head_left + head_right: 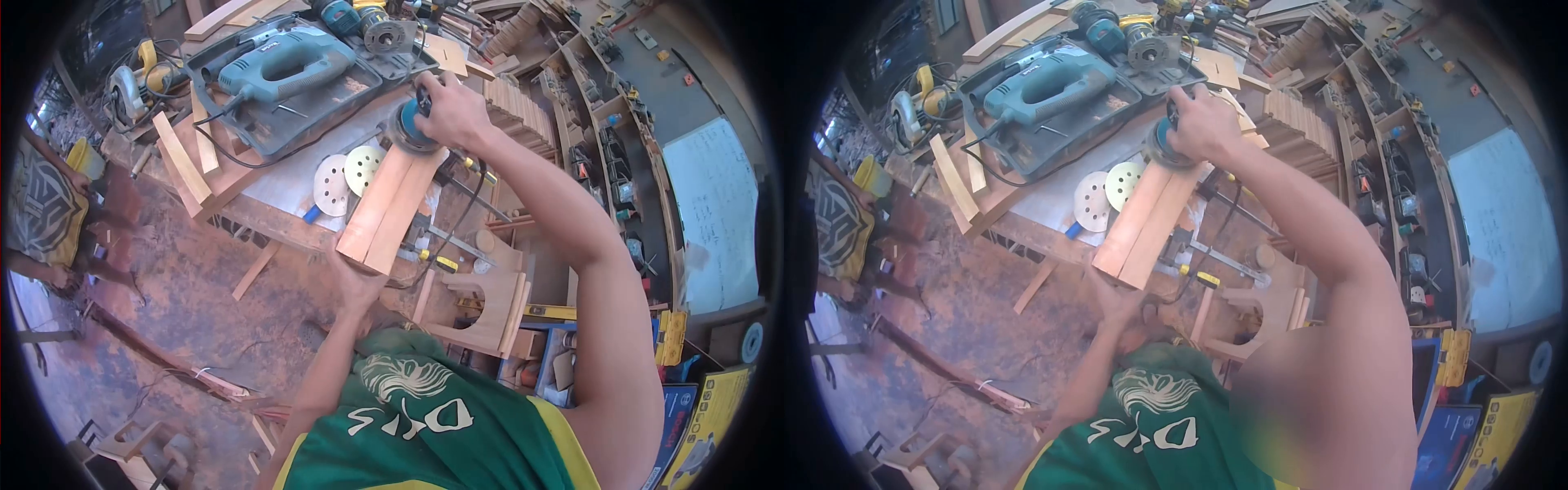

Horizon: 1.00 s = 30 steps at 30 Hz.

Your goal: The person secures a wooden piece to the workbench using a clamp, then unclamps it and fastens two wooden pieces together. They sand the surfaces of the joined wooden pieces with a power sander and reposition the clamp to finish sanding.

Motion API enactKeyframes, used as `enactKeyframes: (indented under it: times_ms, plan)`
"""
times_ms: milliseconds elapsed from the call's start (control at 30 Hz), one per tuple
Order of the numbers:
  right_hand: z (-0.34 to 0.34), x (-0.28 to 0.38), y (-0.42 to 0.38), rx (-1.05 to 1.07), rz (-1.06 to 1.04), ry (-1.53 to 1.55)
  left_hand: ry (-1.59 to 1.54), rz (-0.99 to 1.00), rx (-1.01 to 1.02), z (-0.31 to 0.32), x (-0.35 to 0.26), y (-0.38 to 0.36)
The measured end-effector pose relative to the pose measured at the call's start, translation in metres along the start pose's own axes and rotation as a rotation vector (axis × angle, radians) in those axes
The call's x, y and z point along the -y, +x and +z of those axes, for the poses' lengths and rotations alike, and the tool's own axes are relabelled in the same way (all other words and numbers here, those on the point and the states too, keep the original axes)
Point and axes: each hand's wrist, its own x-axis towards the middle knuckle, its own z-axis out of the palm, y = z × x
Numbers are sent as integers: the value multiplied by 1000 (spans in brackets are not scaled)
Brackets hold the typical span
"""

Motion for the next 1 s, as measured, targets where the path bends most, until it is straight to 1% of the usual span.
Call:
enactKeyframes:
  times_ms: [133,200,267,300,400,500,600,700,767,900,1000]
  plan:
    - [-4,11,-27,77,-17,-24,-5,-13,21,-3,-5,2]
    - [-9,6,-45,112,23,5,26,-42,45,-5,-7,3]
    - [-13,-5,-53,135,6,-11,-39,-42,5,1,-1,2]
    - [-19,-3,-53,222,39,-25,-72,-43,-14,5,3,2]
    - [-18,0,-45,207,34,-30,-63,60,-44,7,13,1]
    - [-15,-3,-26,204,119,-50,5,51,-14,1,7,-2]
    - [-10,-3,-29,165,24,-3,-70,48,-25,6,13,1]
    - [-13,6,-10,195,93,-23,-37,-13,-1,3,16,-5]
    - [-7,-1,5,182,125,-44,2,-2,7,-2,10,-3]
    - [-5,0,13,150,61,-47,-12,21,-12,3,11,0]
    - [-6,8,26,169,81,-54,59,-42,43,-4,5,-2]
